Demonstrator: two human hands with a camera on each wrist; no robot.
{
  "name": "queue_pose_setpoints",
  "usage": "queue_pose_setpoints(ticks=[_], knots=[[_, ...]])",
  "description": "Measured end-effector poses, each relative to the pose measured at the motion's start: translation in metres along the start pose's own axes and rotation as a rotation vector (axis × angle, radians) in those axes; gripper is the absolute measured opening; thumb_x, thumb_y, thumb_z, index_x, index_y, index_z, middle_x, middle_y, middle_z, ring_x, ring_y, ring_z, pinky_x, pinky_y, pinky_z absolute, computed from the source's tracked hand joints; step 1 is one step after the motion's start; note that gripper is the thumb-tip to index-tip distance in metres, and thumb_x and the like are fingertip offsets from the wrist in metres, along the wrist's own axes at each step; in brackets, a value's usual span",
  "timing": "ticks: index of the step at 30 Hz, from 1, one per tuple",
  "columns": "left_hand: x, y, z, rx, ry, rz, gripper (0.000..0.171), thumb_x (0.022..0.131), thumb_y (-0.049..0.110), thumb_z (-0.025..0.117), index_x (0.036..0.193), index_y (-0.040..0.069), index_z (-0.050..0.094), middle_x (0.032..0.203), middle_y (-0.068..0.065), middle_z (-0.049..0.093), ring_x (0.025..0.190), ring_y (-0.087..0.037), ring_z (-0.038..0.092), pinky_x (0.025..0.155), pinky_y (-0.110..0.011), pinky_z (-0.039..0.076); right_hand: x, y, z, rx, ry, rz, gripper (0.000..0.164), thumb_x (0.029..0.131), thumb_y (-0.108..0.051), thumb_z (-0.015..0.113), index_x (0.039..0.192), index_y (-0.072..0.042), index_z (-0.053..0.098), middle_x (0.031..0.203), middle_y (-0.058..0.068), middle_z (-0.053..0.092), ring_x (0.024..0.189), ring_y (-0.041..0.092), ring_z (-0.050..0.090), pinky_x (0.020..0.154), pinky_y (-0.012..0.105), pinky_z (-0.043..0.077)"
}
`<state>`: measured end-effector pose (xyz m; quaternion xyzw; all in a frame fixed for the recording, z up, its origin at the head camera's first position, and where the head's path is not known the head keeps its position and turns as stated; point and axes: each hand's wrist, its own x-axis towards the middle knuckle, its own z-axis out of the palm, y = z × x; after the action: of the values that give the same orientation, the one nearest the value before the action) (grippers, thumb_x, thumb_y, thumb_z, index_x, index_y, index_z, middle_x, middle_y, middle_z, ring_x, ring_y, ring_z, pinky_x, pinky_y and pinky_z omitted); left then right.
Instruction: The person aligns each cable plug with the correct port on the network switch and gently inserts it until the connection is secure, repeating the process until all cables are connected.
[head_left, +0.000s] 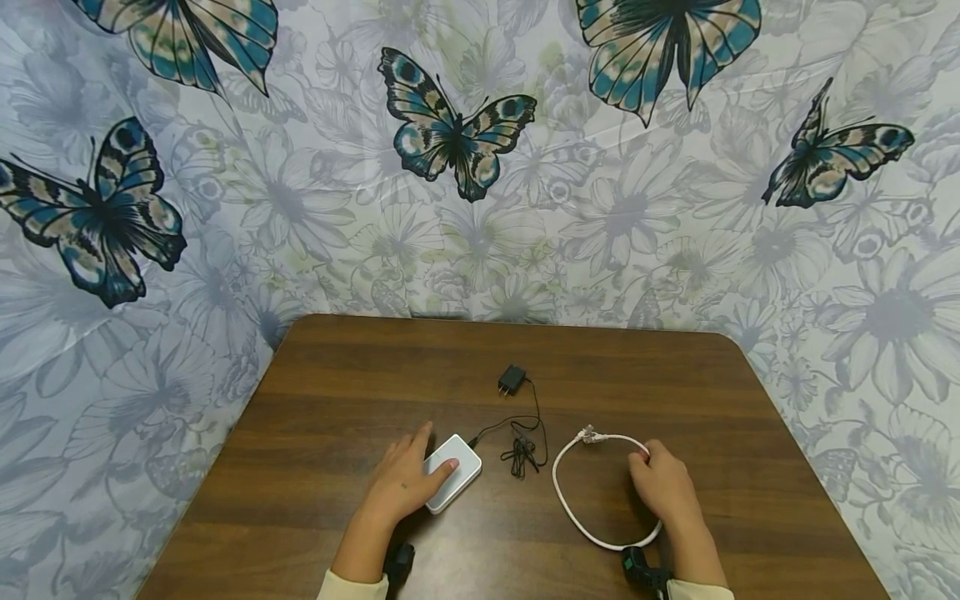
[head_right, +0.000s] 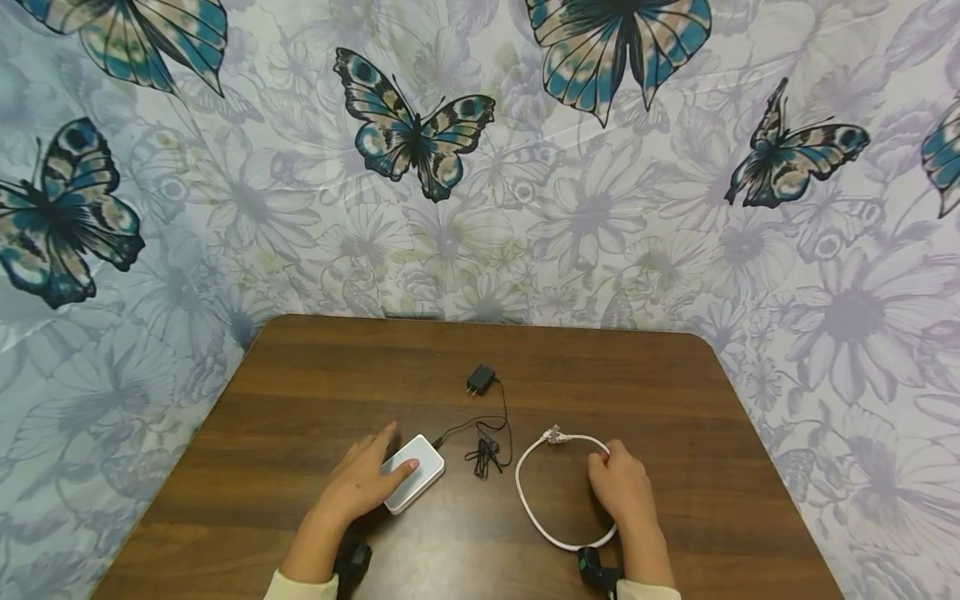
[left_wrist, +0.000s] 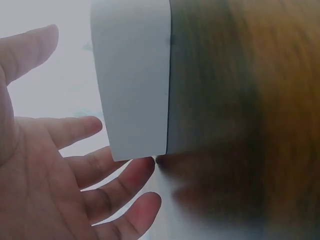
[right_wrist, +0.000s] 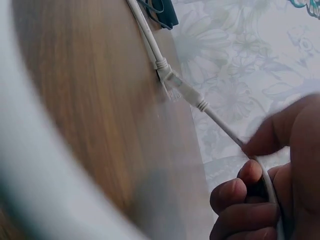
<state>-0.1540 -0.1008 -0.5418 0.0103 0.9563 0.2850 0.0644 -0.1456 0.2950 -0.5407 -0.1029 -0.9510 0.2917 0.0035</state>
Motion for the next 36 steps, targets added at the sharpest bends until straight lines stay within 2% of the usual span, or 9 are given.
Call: queue_pose_setpoints(ticks=[5, 8, 11, 15, 18, 21, 25, 28, 36], knots=[[0.000, 0.000, -0.001, -0.001, -0.006, -0.002, 0.086, 0.086, 0.064, 0.065, 0.154, 0.017, 0.039, 0.146, -0.024, 0.048, 0.136, -0.051, 0.039, 0.102, -0.067, 0.036, 0.000, -0.003, -0.001, -0.004, 0.007, -0.014, 0.046, 0.103, -0.048, 0.045, 0.079, -0.010, 0.049, 0.069, 0.005, 0.049, 0.069, 0.025, 0.050, 0.060, 0.036, 0.037], [0.000, -0.001, -0.001, -0.005, -0.008, -0.002, 0.085, 0.087, 0.063, 0.065, 0.154, 0.017, 0.039, 0.146, -0.025, 0.047, 0.136, -0.051, 0.039, 0.102, -0.068, 0.036, 0.000, -0.005, -0.002, -0.020, 0.021, -0.057, 0.042, 0.105, -0.039, 0.048, 0.080, -0.007, 0.058, 0.070, 0.007, 0.055, 0.071, 0.026, 0.053, 0.062, 0.040, 0.041], [0.000, -0.001, 0.000, -0.007, -0.008, -0.001, 0.084, 0.087, 0.063, 0.065, 0.153, 0.017, 0.039, 0.146, -0.025, 0.047, 0.136, -0.051, 0.039, 0.101, -0.067, 0.036, -0.001, -0.007, -0.003, -0.025, 0.029, -0.101, 0.029, 0.103, -0.023, 0.052, 0.092, -0.003, 0.070, 0.082, 0.013, 0.068, 0.079, 0.031, 0.063, 0.069, 0.049, 0.049], [-0.001, -0.001, 0.000, 0.000, -0.002, 0.010, 0.084, 0.087, 0.062, 0.065, 0.153, 0.017, 0.040, 0.145, -0.023, 0.049, 0.135, -0.047, 0.043, 0.100, -0.065, 0.039, -0.002, -0.009, -0.003, -0.013, 0.032, -0.113, 0.026, 0.099, -0.010, 0.049, 0.107, 0.001, 0.071, 0.098, 0.017, 0.072, 0.086, 0.033, 0.066, 0.077, 0.054, 0.051], [-0.001, -0.001, 0.000, 0.003, -0.001, 0.015, 0.083, 0.087, 0.061, 0.066, 0.153, 0.017, 0.041, 0.144, -0.023, 0.050, 0.134, -0.046, 0.044, 0.100, -0.064, 0.040, -0.002, -0.010, -0.002, 0.000, 0.026, -0.090, 0.027, 0.099, -0.009, 0.045, 0.110, 0.001, 0.067, 0.102, 0.019, 0.071, 0.089, 0.035, 0.065, 0.078, 0.055, 0.050], [-0.002, -0.001, 0.000, 0.002, -0.007, 0.011, 0.083, 0.087, 0.061, 0.066, 0.153, 0.016, 0.041, 0.144, -0.023, 0.050, 0.135, -0.046, 0.043, 0.101, -0.064, 0.038, -0.003, -0.011, -0.002, -0.002, 0.026, -0.090, 0.027, 0.101, -0.017, 0.048, 0.113, -0.001, 0.066, 0.107, 0.021, 0.070, 0.095, 0.039, 0.066, 0.079, 0.056, 0.050], [-0.001, -0.001, 0.000, 0.007, -0.012, 0.014, 0.083, 0.086, 0.060, 0.067, 0.151, 0.014, 0.043, 0.145, -0.024, 0.049, 0.135, -0.047, 0.042, 0.102, -0.065, 0.038, -0.002, -0.012, 0.000, -0.021, 0.017, -0.089, 0.029, 0.100, -0.031, 0.059, 0.114, -0.008, 0.070, 0.089, 0.011, 0.070, 0.081, 0.031, 0.063, 0.065, 0.046, 0.048], [-0.002, -0.001, 0.000, 0.008, -0.014, 0.022, 0.083, 0.085, 0.059, 0.069, 0.150, 0.013, 0.044, 0.144, -0.023, 0.050, 0.134, -0.045, 0.043, 0.101, -0.064, 0.039, -0.001, -0.011, 0.000, -0.038, 0.010, -0.085, 0.024, 0.099, -0.031, 0.062, 0.110, -0.012, 0.072, 0.079, 0.001, 0.064, 0.071, 0.022, 0.054, 0.058, 0.036, 0.040], [-0.003, -0.001, -0.001, 0.016, -0.036, 0.035, 0.085, 0.083, 0.059, 0.071, 0.150, 0.013, 0.045, 0.145, -0.023, 0.049, 0.133, -0.044, 0.043, 0.099, -0.064, 0.040, -0.001, -0.013, -0.001, -0.054, 0.047, -0.126, 0.013, 0.097, -0.015, 0.062, 0.097, -0.006, 0.071, 0.089, 0.010, 0.071, 0.078, 0.026, 0.062, 0.071, 0.051, 0.049]])
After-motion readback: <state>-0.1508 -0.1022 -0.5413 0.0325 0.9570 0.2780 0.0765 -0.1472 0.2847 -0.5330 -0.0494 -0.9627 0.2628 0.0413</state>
